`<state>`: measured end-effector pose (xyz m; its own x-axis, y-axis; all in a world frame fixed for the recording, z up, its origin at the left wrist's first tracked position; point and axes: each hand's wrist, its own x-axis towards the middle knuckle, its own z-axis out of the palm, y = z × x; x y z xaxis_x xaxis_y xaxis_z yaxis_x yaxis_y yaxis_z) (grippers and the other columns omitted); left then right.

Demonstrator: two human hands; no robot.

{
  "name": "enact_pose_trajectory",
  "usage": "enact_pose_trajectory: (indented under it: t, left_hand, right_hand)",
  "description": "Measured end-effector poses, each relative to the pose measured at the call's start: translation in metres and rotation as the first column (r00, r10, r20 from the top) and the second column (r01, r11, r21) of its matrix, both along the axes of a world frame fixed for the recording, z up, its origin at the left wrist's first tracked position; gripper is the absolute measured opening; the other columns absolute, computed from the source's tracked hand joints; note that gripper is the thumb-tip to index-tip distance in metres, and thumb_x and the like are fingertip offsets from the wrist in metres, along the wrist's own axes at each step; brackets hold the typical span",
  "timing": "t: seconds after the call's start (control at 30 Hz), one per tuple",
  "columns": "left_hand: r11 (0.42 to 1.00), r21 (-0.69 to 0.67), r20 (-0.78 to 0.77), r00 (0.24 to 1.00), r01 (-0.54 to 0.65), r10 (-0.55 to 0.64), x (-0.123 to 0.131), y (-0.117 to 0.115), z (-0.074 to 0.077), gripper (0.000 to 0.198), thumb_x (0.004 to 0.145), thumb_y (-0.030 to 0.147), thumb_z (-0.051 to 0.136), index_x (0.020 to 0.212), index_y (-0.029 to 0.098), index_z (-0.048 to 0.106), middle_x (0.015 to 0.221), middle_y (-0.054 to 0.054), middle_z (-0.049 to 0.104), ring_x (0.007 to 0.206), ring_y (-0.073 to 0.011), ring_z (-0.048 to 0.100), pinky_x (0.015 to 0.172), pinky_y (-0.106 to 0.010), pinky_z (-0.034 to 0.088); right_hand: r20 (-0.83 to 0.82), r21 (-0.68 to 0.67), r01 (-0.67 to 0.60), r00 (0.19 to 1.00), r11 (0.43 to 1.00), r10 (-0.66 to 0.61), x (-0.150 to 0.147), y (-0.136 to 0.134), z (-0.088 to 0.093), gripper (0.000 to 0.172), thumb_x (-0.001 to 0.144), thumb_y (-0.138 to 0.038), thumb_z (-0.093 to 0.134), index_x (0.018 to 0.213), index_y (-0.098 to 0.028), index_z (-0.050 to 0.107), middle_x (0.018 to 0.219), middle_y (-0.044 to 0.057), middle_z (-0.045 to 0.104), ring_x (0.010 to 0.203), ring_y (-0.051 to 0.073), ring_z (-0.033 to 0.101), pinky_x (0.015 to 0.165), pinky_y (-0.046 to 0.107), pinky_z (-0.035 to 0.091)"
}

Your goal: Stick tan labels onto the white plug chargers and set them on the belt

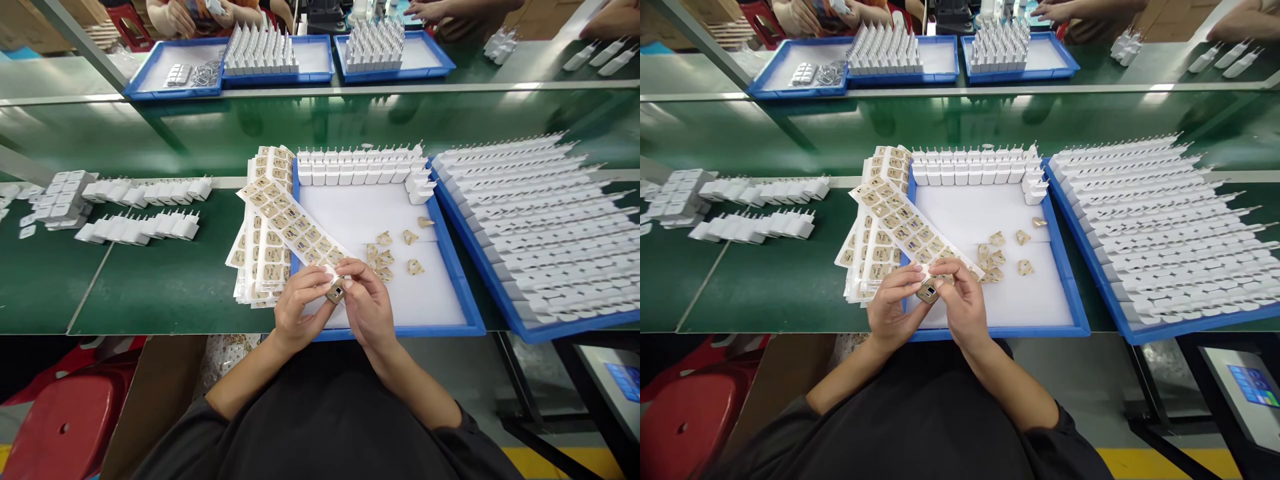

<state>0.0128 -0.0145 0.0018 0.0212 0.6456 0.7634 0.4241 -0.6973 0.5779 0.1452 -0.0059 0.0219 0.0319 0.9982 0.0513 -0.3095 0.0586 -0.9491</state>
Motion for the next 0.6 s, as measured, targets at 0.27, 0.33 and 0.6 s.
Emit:
enact_pose_trajectory:
  t: [0.27,0.33,0.6]
  left_hand:
    - [0.989,-0.114,0.130,0.988,0.098,-0.083,-0.002,-0.002,-0.007,0.037,0.086,0.012,0.073,0.119,0.024,0.061,0.114,-0.010,0.070,0.112,-0.0235,0.071,0.099,-0.047,0.061]
    - [0.983,-0.136,0.166,0.981,0.125,-0.102,-0.004,-0.003,-0.007,0.039,0.085,0.013,0.075,0.119,0.024,0.061,0.114,-0.010,0.070,0.112,-0.0237,0.070,0.099,-0.045,0.061]
    - [0.984,-0.134,0.036,0.993,0.119,-0.115,-0.007,-0.005,-0.001,0.043,0.083,0.010,0.076,0.121,0.025,0.061,0.113,-0.009,0.072,0.112,-0.0244,0.070,0.096,-0.045,0.061]
  right_hand:
    - [0.296,0.164,-0.139,0.951,0.977,0.085,0.008,-0.002,-0.001,0.038,0.076,-0.026,0.079,0.107,-0.029,0.058,0.112,0.004,0.058,0.109,0.022,0.059,0.086,0.034,0.054]
    - [0.334,0.184,-0.230,0.929,0.956,0.159,0.018,0.000,0.001,0.036,0.080,-0.031,0.078,0.112,-0.029,0.061,0.115,0.006,0.061,0.111,0.023,0.061,0.087,0.036,0.054]
    - [0.615,0.404,-0.233,0.785,0.885,-0.073,0.041,0.013,0.018,0.014,0.095,-0.018,0.062,0.103,-0.027,0.069,0.098,0.004,0.074,0.095,0.022,0.069,0.086,0.040,0.055]
